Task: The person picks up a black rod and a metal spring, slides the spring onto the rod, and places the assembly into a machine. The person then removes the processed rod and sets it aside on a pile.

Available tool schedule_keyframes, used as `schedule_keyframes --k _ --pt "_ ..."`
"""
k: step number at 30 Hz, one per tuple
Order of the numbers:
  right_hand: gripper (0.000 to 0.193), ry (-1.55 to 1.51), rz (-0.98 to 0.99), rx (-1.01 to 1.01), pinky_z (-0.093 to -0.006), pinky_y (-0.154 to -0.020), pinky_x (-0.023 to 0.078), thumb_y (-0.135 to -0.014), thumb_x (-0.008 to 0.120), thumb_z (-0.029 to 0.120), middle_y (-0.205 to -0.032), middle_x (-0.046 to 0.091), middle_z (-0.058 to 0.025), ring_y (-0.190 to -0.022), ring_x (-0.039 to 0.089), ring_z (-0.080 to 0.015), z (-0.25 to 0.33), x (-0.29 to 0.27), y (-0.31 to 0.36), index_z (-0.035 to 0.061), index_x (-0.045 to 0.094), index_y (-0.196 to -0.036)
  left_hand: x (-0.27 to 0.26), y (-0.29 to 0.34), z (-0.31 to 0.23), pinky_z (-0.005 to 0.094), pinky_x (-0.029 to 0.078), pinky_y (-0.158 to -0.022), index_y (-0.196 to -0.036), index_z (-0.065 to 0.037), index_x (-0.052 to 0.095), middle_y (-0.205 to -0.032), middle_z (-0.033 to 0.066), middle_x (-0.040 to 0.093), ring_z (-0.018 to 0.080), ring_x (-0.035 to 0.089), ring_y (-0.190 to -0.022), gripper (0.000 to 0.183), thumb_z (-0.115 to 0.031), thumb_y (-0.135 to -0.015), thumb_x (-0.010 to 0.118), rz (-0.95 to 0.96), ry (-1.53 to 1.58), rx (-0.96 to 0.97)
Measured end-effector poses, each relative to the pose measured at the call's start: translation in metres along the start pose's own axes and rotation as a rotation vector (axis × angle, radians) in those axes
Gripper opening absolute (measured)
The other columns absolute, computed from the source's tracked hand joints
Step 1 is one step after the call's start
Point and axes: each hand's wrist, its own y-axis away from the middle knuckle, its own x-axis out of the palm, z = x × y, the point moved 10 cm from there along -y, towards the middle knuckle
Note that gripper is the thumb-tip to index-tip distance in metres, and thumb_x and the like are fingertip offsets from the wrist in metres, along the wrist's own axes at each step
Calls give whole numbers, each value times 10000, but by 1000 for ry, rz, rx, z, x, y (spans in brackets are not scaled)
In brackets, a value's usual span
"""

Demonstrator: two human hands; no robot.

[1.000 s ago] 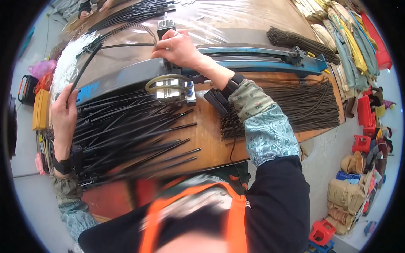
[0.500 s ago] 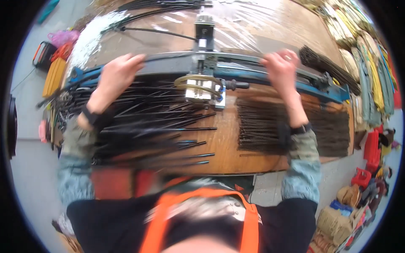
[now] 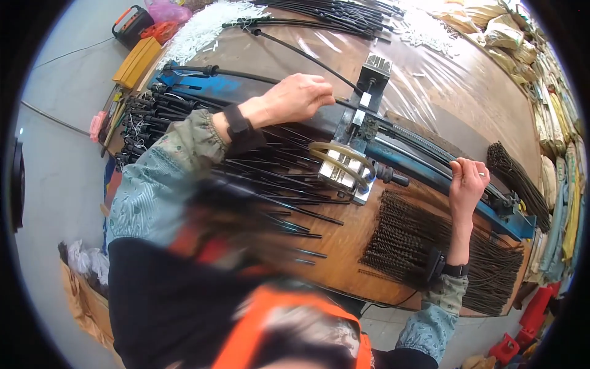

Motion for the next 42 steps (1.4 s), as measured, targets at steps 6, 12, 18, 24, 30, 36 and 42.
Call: schedule_keyframes --k 6,12,18,24,30,36,42 --pt "128 8 42 -2 -351 -890 399 -911 655 173 -841 631 -67 -881 572 -244 5 0 -2 47 635 -911 -12 12 4 432 497 -666 -827 -50 638 -788 127 592 351 607 -774 206 -238 -910 627 -176 72 -11" --pt "202 111 -9 -49 -383 -984 384 -876 676 123 -1031 684 -83 -1054 594 -271 11 -13 7 78 677 -1072 5 3 4 451 490 -640 -859 -65 612 -783 139 605 374 611 -762 184 -237 -922 606 -64 51 60" --pt "347 23 28 -171 -411 -950 363 -817 717 143 -1014 712 -51 -1086 604 -225 104 -17 27 74 658 -1152 18 1 10 488 476 -608 -881 -85 568 -777 186 628 401 618 -756 146 -221 -936 572 19 -95 -104" --pt "280 -176 27 -65 -379 -830 397 -834 704 159 -910 683 -67 -879 607 -218 110 -14 34 70 664 -1096 22 -3 10 489 467 -607 -888 -87 546 -779 174 627 407 608 -753 158 -234 -944 559 60 -151 -128" --pt "251 -509 119 62 -374 -797 438 -852 693 196 -869 658 -111 -880 609 -275 109 23 33 37 643 -1039 21 6 4 474 465 -594 -898 -88 540 -774 157 628 392 612 -736 170 -249 -945 561 37 -178 -82" --pt "325 -450 286 165 -428 -823 457 -831 717 273 -887 637 -155 -949 586 -346 88 51 26 31 615 -1022 14 -3 1 453 468 -576 -876 -78 526 -770 142 636 368 623 -711 189 -248 -937 581 -53 -252 59" --pt "407 -137 789 -158 -437 -699 409 -645 786 333 -838 542 -89 -849 525 -304 177 -25 144 87 572 -888 -10 9 65 420 507 -628 -1150 -129 569 -870 132 671 345 651 -772 250 -259 -938 598 161 -444 19"
